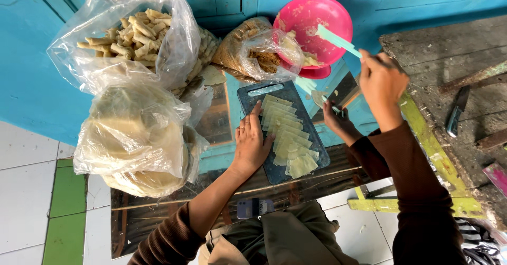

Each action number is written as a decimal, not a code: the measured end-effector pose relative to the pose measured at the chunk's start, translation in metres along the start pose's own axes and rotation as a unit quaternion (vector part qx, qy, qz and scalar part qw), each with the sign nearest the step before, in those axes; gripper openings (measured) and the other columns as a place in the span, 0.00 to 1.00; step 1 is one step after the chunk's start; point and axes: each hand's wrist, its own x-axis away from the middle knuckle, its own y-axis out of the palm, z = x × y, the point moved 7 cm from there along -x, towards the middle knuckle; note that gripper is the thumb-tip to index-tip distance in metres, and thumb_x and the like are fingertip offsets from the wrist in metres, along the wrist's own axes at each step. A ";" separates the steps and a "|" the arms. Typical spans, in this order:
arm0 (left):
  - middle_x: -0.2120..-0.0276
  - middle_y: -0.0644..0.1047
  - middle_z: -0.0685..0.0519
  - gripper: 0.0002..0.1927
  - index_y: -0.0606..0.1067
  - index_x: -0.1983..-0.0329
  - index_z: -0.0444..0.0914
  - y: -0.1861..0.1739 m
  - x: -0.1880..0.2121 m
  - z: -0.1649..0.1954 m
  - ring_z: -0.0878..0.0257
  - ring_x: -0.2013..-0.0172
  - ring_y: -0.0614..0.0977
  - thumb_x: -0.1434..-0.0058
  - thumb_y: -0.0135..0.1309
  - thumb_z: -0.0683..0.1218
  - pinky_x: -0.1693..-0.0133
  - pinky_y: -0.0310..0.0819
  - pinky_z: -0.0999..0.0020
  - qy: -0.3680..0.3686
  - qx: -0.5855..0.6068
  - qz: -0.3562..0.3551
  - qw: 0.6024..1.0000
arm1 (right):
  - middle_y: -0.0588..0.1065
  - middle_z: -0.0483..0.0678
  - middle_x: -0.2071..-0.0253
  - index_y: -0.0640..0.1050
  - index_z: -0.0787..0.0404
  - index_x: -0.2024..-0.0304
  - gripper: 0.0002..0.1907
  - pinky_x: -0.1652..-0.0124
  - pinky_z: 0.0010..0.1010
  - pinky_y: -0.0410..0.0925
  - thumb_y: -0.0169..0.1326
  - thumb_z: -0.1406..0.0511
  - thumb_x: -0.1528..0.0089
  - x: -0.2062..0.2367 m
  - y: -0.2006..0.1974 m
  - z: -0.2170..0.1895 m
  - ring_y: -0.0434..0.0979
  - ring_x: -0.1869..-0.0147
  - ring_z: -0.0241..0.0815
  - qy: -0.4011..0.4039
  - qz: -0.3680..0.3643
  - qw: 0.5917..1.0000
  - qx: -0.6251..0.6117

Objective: The person folds and shapes thin dough sheets by hand on a small cutting board, pressing and creasing them into folded pieces. They take brown filling from a plastic bag, arrange the folded pieces in a fan on the board, and use a plastic scraper to lift and reposition the stack of folded wrappers.

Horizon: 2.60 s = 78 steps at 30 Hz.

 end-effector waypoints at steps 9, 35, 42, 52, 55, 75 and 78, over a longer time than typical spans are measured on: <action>0.38 0.70 0.46 0.52 0.51 0.24 0.36 0.008 0.002 -0.002 0.47 0.39 0.70 0.48 0.66 0.44 0.43 0.62 0.51 -0.017 -0.008 0.007 1.000 | 0.81 0.45 0.67 0.82 0.69 0.54 0.13 0.77 0.21 0.57 0.54 0.70 0.39 0.049 0.049 0.032 0.71 0.72 0.29 0.333 -0.318 0.718 -0.521; 0.47 0.72 0.51 0.47 0.55 0.27 0.39 -0.002 0.004 0.006 0.51 0.44 0.70 0.48 0.66 0.43 0.46 0.59 0.51 -0.052 0.027 0.021 0.998 | 0.82 0.45 0.65 0.85 0.54 0.53 0.10 0.69 0.25 0.68 0.62 0.65 0.38 0.043 0.010 -0.053 0.80 0.69 0.35 0.012 -0.312 0.873 -0.375; 0.47 0.72 0.51 0.46 0.55 0.28 0.38 -0.003 0.004 0.004 0.50 0.44 0.70 0.47 0.65 0.43 0.45 0.58 0.51 -0.053 0.019 0.012 0.998 | 0.78 0.44 0.68 0.86 0.56 0.55 0.07 0.71 0.32 0.65 0.61 0.67 0.35 0.016 -0.018 -0.089 0.75 0.70 0.43 -0.164 -0.143 0.947 -0.234; 0.47 0.72 0.52 0.46 0.55 0.28 0.38 0.000 0.004 0.005 0.51 0.43 0.70 0.47 0.65 0.44 0.45 0.59 0.52 -0.050 0.023 0.020 0.998 | 0.81 0.47 0.68 0.86 0.52 0.52 0.10 0.68 0.28 0.69 0.62 0.62 0.37 0.032 0.045 -0.055 0.80 0.68 0.41 0.060 -0.332 0.877 -0.342; 0.47 0.73 0.53 0.46 0.55 0.28 0.38 0.000 0.005 0.003 0.51 0.43 0.70 0.47 0.65 0.44 0.45 0.59 0.52 -0.049 0.023 0.019 0.998 | 0.82 0.47 0.63 0.87 0.51 0.54 0.09 0.67 0.30 0.70 0.62 0.62 0.36 0.027 0.041 -0.070 0.82 0.65 0.43 -0.037 -0.276 0.919 -0.280; 0.47 0.73 0.53 0.45 0.56 0.28 0.39 -0.004 0.004 0.003 0.51 0.43 0.70 0.46 0.65 0.45 0.46 0.59 0.52 -0.054 0.018 0.013 0.998 | 0.79 0.48 0.71 0.88 0.52 0.56 0.07 0.73 0.37 0.66 0.62 0.65 0.36 0.024 -0.011 -0.090 0.77 0.72 0.49 -0.075 -0.175 0.974 -0.119; 0.47 0.73 0.53 0.45 0.56 0.29 0.38 -0.004 0.002 0.004 0.51 0.43 0.70 0.47 0.65 0.44 0.46 0.58 0.52 -0.054 0.021 0.018 0.998 | 0.81 0.48 0.65 0.86 0.53 0.55 0.07 0.70 0.35 0.67 0.61 0.63 0.34 0.025 -0.028 -0.077 0.78 0.70 0.48 -0.034 -0.144 0.972 -0.183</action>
